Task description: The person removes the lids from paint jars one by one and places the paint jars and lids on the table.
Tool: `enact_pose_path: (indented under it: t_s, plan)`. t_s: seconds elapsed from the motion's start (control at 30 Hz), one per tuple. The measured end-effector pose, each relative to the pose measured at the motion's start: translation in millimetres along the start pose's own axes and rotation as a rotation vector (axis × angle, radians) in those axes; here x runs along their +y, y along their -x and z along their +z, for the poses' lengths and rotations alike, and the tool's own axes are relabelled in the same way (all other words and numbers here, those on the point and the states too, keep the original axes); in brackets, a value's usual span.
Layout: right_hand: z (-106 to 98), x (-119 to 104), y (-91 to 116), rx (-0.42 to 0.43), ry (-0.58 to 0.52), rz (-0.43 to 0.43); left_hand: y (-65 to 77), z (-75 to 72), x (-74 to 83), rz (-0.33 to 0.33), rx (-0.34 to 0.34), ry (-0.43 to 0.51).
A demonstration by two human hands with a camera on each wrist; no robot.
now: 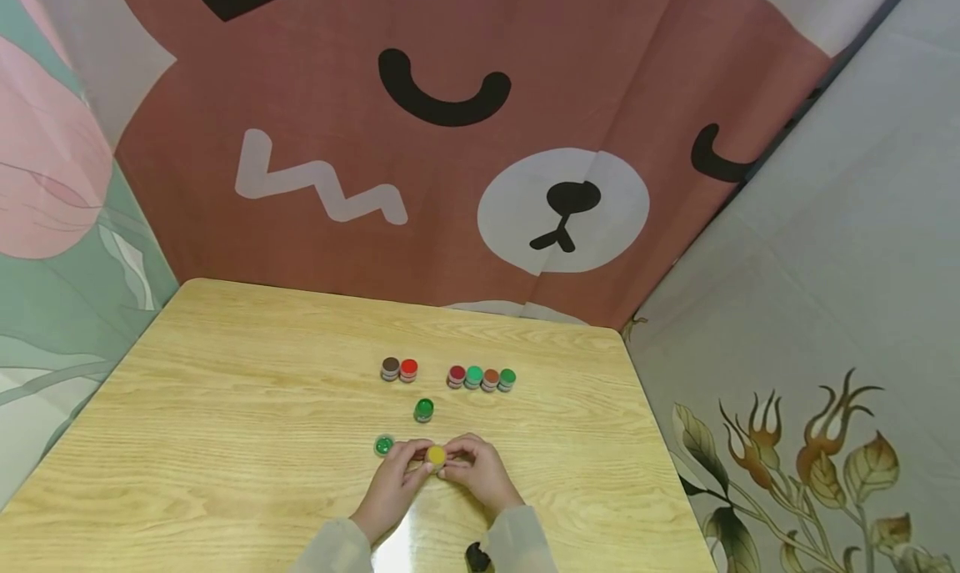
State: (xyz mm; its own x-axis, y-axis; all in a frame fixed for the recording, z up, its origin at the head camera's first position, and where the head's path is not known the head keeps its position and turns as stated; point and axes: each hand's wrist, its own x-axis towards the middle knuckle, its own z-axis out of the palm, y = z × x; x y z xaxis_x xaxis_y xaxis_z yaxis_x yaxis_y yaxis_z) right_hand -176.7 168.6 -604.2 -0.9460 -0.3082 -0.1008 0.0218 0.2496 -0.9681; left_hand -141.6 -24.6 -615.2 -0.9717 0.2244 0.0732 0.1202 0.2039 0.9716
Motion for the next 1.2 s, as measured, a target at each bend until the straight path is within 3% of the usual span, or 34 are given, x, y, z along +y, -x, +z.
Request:
enact_pose_path:
  t_s: [0.17,0.4,0.67,0.97,1.1,1.2]
  plan:
    - [0.3,-1.1,0.0,0.000,-0.013,0.006,0.5,0.3,0.6,0.008,0.010,-0.014]
    - [-0.2,-2.1,0.5,0.010,-0.013,0.002,1.2,-1.7,3.4,0.026,0.018,-0.127]
    - [0.1,-1.5,-0.3,0.007,-0.015,0.017,1.2,-2.1,5.8,-0.008,0.008,-0.075]
    - [-0.4,0.7,-1.4,-0.001,-0.014,0.001,-0.1,-0.5,4.6,-0.003,0.013,-0.028]
    - [-0.5,1.3,-1.3,-0.005,-0.014,-0.002,0.7,-0.3,4.4,-0.002,0.014,-0.041]
    - [-0.8,1.4,-0.9,-0.001,-0.007,-0.006,0.9,-0.7,3.3,0.006,0.003,-0.105]
